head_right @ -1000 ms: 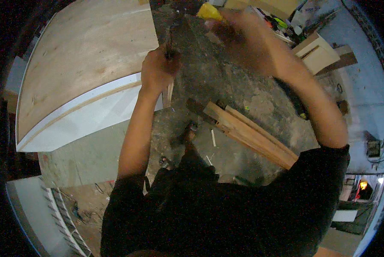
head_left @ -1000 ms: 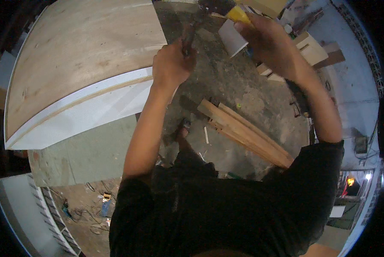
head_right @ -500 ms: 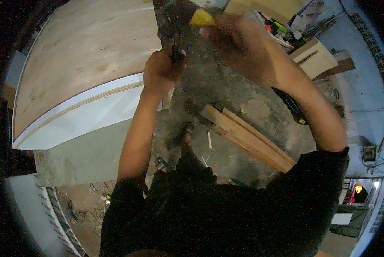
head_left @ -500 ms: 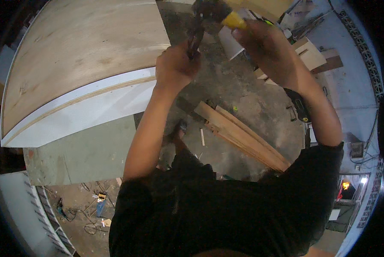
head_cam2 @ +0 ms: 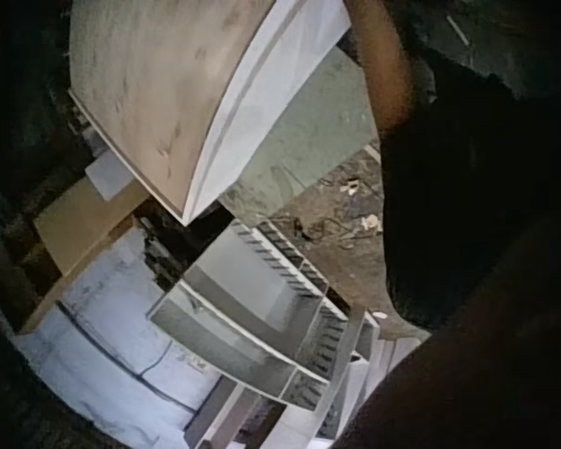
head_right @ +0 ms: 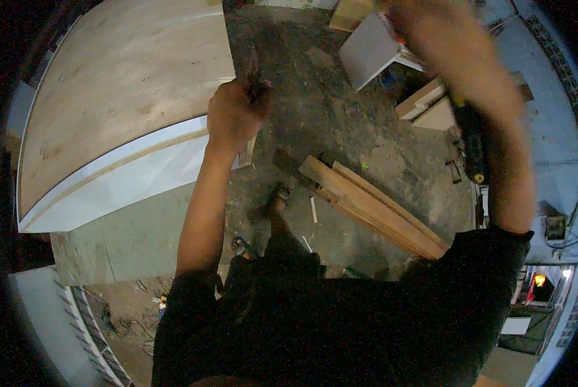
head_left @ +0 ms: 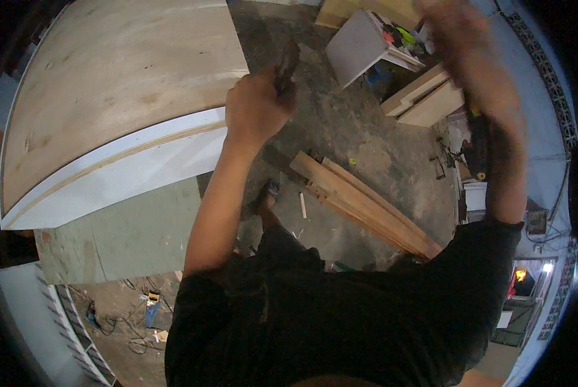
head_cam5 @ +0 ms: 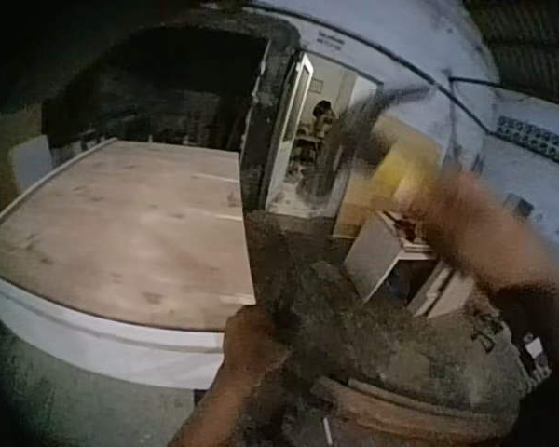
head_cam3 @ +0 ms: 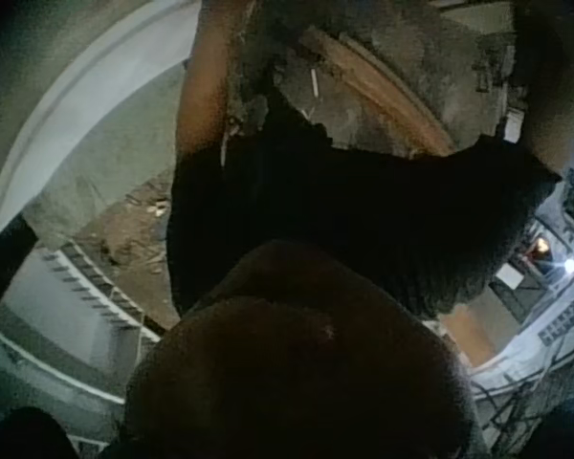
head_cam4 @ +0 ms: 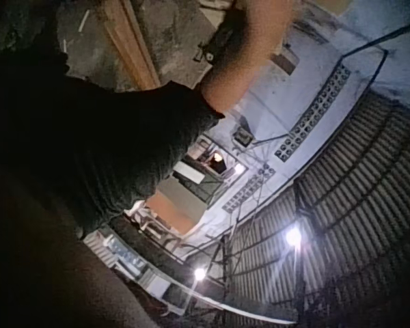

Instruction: The person sands the edge of a wooden cabinet by hand using a piece of sandpaper and a wooden block, occasionally tapping the edge with a hammer.

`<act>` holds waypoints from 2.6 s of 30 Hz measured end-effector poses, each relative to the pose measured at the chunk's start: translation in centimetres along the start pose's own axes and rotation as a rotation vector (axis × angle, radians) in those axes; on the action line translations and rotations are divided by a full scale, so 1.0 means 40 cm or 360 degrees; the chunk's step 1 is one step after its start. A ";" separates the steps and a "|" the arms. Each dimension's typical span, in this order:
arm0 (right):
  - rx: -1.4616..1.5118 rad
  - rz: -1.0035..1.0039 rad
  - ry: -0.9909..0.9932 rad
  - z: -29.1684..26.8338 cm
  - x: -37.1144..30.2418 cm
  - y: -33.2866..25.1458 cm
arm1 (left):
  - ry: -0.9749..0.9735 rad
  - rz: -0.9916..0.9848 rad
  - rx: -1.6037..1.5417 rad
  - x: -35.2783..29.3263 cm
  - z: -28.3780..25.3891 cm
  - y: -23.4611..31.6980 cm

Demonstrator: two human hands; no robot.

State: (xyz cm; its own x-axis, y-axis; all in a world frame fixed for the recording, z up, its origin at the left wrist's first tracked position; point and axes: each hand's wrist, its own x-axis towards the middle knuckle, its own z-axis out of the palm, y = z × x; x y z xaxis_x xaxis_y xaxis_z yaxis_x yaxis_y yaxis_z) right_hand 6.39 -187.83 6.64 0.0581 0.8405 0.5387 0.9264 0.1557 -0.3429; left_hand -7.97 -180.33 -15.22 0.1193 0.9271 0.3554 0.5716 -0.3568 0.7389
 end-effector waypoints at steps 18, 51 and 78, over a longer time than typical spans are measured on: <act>0.0159 -0.0238 -0.0593 0.102 -0.123 0.175 | 0.0154 0.0332 -0.0109 0.010 0.058 -0.029; 0.0560 -0.0347 -0.0370 0.087 -0.063 0.130 | 0.0022 0.0088 -0.0213 0.024 0.045 -0.033; 0.0324 -0.0465 -0.0822 0.162 0.002 0.143 | -0.0038 0.0089 0.0122 0.017 0.039 -0.023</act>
State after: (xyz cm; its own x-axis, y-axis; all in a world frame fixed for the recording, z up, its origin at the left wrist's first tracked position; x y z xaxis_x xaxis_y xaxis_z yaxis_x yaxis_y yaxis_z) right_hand 9.27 -183.48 -0.27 -0.4212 0.8828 0.2080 0.7846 0.4696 -0.4048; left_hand -7.17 -179.19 -16.55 0.1714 0.9087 0.3805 0.6237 -0.3991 0.6721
